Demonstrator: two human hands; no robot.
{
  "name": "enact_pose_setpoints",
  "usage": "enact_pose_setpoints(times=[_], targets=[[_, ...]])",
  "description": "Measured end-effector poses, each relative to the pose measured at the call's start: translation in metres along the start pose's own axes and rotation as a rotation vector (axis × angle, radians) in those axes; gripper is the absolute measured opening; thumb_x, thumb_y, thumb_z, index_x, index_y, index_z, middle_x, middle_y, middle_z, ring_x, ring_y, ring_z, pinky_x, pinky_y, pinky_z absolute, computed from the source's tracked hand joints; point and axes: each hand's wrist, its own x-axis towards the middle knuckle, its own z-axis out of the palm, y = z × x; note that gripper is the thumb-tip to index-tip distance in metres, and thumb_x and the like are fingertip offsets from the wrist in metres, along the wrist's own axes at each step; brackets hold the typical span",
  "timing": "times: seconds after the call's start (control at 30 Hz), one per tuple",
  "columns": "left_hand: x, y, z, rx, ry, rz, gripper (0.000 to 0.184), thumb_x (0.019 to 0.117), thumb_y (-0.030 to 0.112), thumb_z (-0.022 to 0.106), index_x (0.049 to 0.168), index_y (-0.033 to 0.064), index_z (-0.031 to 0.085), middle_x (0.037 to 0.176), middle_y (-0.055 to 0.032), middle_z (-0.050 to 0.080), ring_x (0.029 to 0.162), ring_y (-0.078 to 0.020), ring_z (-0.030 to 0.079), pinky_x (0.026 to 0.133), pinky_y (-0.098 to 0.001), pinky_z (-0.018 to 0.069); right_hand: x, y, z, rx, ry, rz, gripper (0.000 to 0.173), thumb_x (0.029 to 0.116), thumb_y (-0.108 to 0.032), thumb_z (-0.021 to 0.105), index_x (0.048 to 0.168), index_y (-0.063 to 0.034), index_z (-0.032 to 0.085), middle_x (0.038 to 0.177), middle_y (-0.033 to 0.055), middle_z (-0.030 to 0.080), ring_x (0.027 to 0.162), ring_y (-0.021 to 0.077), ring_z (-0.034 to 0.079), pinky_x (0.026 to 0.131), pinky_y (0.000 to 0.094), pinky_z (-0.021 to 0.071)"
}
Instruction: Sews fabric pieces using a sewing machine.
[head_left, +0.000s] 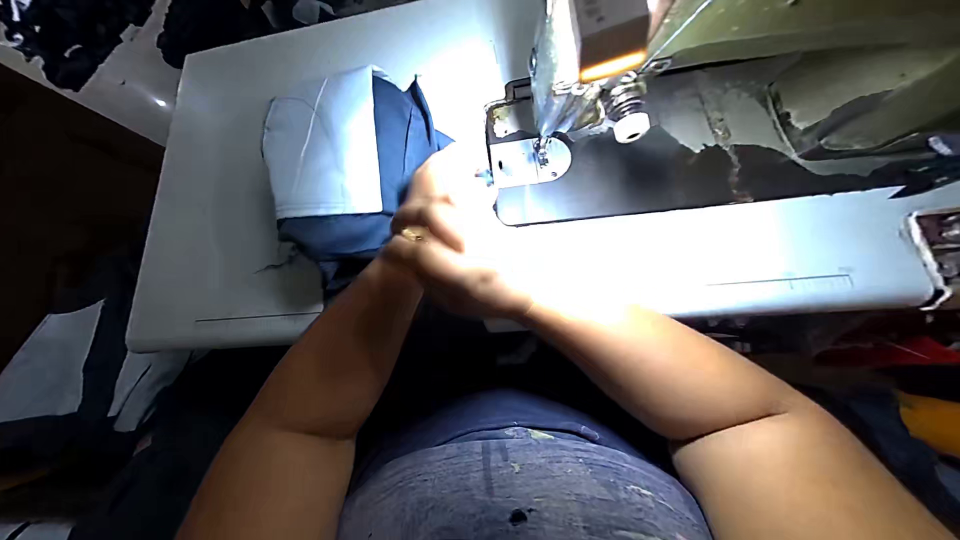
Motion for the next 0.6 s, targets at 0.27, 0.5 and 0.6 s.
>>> enact_pose_setpoints(times=[0.27, 0.5, 0.6], targets=[[-0.001, 0.081, -0.033, 0.172, -0.466, 0.089, 0.029, 0.0967, 0.021, 0.058, 0.115, 0.0035, 0.072, 0.107, -0.0158, 0.067, 0.106, -0.0366, 0.062, 0.081, -0.0516, 0.0481, -0.057, 0.045, -0.088, 0.000, -0.148, 0.016, 0.018, 0.0942, -0.005, 0.056, 0.093, -0.0002, 0.073, 0.087, 0.0154, 0.071, 0.084, 0.0247, 0.069, 0.074, 0.0359, 0.0558], [-0.014, 0.071, -0.014, 0.147, -0.267, 0.044, 0.035, 0.1046, 0.022, 0.045, 0.116, 0.0087, 0.076, 0.085, -0.0097, 0.071, 0.089, -0.0282, 0.067, 0.100, -0.0541, 0.0363, -0.075, 0.095, -0.108, -0.037, -0.388, 0.513, 0.016, 0.0915, -0.007, 0.057, 0.092, -0.0013, 0.072, 0.096, 0.0144, 0.066, 0.099, 0.0263, 0.063, 0.091, 0.0392, 0.0493], [-0.014, 0.069, -0.009, 0.106, -0.235, 0.005, 0.031, 0.1055, 0.025, 0.050, 0.113, 0.0110, 0.077, 0.088, -0.0068, 0.073, 0.090, -0.0249, 0.068, 0.102, -0.0523, 0.0355, -0.079, 0.095, -0.105, -0.043, -0.415, 0.414, 0.018, 0.0910, -0.011, 0.055, 0.092, -0.0053, 0.072, 0.094, 0.0116, 0.066, 0.097, 0.0260, 0.059, 0.088, 0.0375, 0.0441]])
